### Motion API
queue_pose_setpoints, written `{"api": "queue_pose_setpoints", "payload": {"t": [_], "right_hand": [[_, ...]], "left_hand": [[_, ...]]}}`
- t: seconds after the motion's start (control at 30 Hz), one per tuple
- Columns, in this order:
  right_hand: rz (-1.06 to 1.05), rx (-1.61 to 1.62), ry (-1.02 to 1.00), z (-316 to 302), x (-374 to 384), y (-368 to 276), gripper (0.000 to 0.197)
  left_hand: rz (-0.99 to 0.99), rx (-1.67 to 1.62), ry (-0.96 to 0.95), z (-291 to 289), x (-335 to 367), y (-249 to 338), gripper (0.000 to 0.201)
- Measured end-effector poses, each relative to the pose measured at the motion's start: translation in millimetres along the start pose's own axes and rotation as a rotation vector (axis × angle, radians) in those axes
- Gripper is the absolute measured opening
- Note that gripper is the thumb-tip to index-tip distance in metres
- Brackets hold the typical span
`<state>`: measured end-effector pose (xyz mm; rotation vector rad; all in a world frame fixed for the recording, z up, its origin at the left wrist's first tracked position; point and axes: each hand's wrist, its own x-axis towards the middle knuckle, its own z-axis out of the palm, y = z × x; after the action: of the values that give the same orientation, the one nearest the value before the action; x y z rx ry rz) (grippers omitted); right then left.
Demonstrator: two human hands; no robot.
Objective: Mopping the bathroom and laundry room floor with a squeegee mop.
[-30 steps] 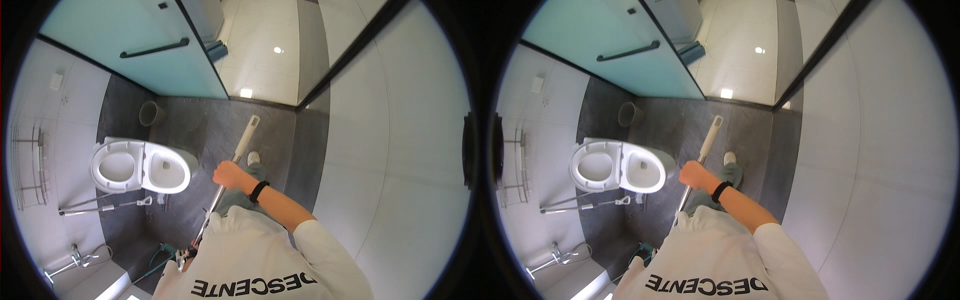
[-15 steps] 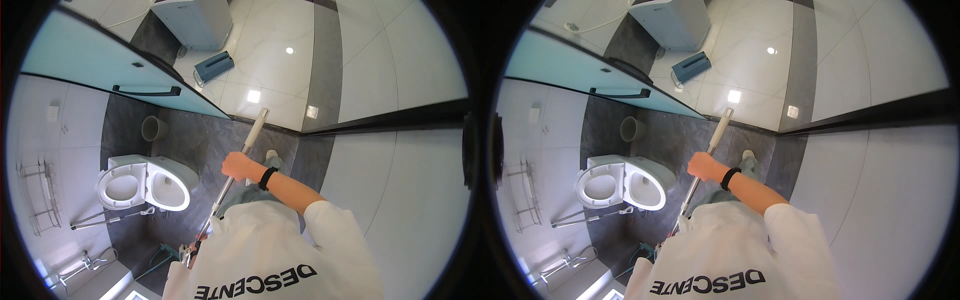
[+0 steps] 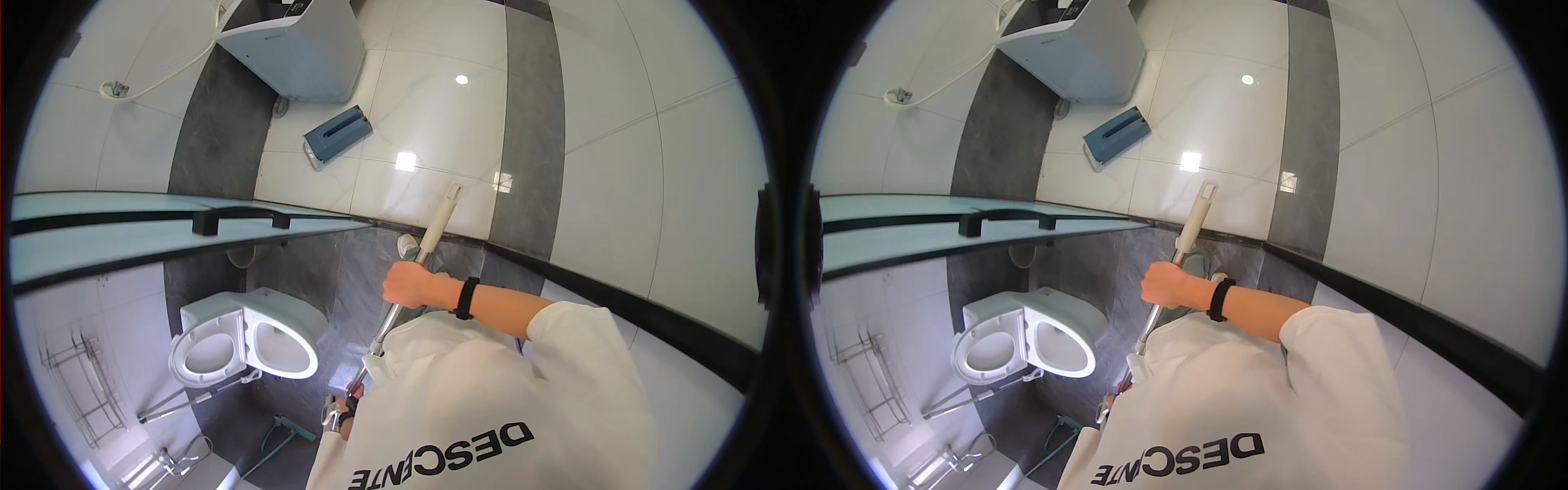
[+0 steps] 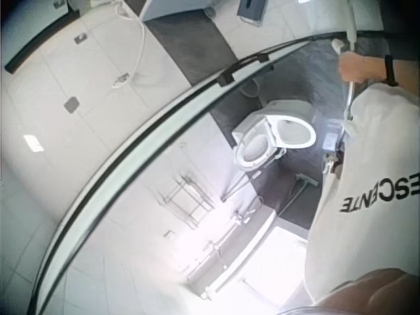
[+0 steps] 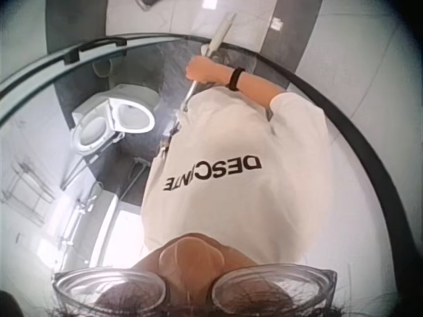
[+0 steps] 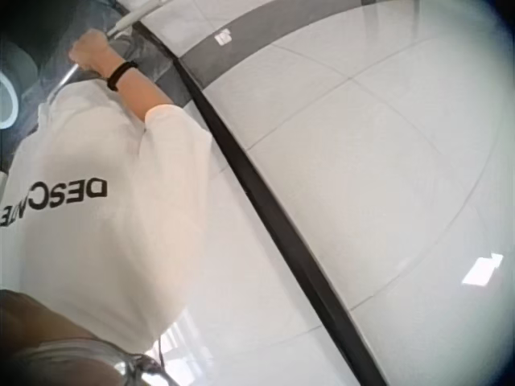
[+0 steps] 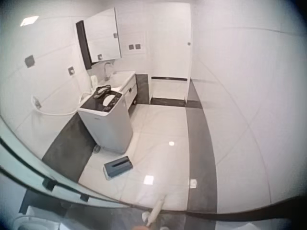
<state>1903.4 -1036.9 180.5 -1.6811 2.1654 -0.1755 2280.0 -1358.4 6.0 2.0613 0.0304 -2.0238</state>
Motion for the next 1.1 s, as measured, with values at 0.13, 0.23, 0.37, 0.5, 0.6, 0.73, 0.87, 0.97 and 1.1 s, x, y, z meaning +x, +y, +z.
{"api": "queue_pose_setpoints", "payload": {"t": [0.13, 0.23, 0.37, 0.5, 0.6, 0.73, 0.87, 0.97, 1.1], "right_hand": [[0.058, -0.021, -0.033, -47, -11, 48, 0.005], [0.051, -0.143, -0.070, -71, 0, 85, 0.004], [0.030, -0.159, -0.084, -110, 1, 126, 0.004], [0.031, -0.124, 0.009, -140, -8, 183, 0.006], [0.006, -0.104, 0.056, -148, -13, 231, 0.004], [-0.008, -0.142, 0.175, -177, -34, 302, 0.007], [-0.070, -0.106, 0.281, -213, -38, 359, 0.004], [-0.072, -0.124, 0.329, -234, -41, 394, 0.006], [-0.150, -0.167, 0.343, -266, -35, 426, 0.008]], "left_hand": [[-0.004, 0.028, 0.044, 48, -16, -11, 0.018], [-0.010, 0.015, 0.035, 107, -7, -72, 0.017], [0.000, -0.021, 0.046, 186, -20, -141, 0.017], [0.043, -0.044, 0.040, 235, -36, -156, 0.016], [0.084, -0.061, 0.029, 277, -42, -189, 0.016], [0.111, -0.035, 0.016, 306, -70, -188, 0.015], [0.127, 0.013, 0.049, 340, -99, -198, 0.015], [0.088, 0.027, 0.051, 361, -98, -240, 0.014], [0.302, 0.548, -0.246, 349, -48, -250, 0.006]]}}
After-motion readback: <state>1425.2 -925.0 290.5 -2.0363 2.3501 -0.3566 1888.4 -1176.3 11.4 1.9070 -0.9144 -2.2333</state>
